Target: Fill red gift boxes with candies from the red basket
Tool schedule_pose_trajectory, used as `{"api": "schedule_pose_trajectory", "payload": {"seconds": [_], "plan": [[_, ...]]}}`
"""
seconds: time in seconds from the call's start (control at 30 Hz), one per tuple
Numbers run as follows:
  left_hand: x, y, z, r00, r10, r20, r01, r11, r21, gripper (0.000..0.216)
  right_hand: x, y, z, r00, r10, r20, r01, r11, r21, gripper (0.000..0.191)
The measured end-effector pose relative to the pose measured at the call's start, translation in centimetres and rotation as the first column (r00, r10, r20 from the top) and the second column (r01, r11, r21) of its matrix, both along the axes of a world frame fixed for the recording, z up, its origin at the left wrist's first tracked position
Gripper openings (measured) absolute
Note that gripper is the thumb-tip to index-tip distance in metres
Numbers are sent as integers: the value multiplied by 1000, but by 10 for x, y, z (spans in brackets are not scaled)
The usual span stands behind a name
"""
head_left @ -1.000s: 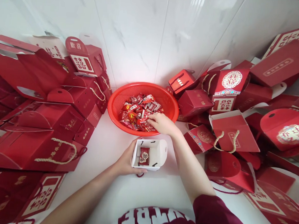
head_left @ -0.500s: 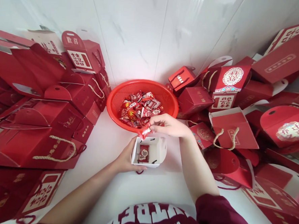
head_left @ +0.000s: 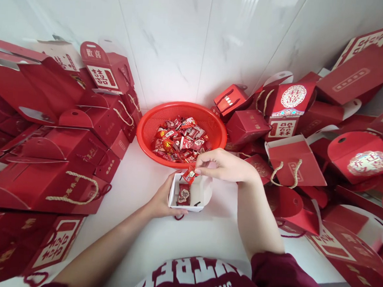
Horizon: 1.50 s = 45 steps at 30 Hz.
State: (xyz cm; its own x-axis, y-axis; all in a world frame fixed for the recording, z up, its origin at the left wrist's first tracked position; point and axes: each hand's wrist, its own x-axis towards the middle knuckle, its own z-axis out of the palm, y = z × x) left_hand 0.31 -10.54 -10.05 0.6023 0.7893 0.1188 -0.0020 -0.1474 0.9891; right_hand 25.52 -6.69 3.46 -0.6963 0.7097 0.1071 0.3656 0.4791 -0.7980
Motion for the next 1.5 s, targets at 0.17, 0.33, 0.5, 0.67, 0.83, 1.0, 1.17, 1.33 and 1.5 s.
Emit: {"api": "schedule_pose_trajectory", "payload": {"seconds": [0.17, 0.33, 0.5, 0.67, 0.83, 1.0, 1.17, 1.33, 1.5], "plan": [[1, 0, 2, 1000, -6, -9, 6, 1000, 9, 103, -1, 0, 0, 1000, 2, -5, -2, 1000, 5, 18], [0, 1, -1, 1000, -21, 15, 20, 999, 28, 101, -1, 1, -1, 1000, 28, 3, -28, 999, -26, 17], [1, 1, -6, 998, -29, 50, 28, 1000, 13, 105, -2, 0, -3, 992, 20, 127, -13, 999, -50, 22], [2, 1, -7, 998, -17, 56, 16, 1000, 19, 108, -8, -11, -5, 985, -170, -4, 169, 980, 109, 18], [2, 2, -10, 1000, -13, 21, 12, 998, 54, 112, -10, -41, -33, 996, -91, 20, 86, 977, 197, 47], [1, 0, -7, 1000, -20, 11, 20, 1000, 16, 121, 7, -69, -76, 975, -177, 134, 138, 956, 259, 99], [4, -3, -3, 996, -69, 51, 73, 995, -69, 120, 6, -77, -123, 974, -226, -15, 226, 964, 141, 127], [5, -7, -5, 998, -54, 19, 55, 995, -87, 133, -15, -79, -158, 908, -241, -343, 248, 968, -25, 145], [5, -13, -3, 998, -66, -10, 65, 990, -127, 137, -20, -81, -166, 864, -303, -402, 258, 952, -163, 147]]}}
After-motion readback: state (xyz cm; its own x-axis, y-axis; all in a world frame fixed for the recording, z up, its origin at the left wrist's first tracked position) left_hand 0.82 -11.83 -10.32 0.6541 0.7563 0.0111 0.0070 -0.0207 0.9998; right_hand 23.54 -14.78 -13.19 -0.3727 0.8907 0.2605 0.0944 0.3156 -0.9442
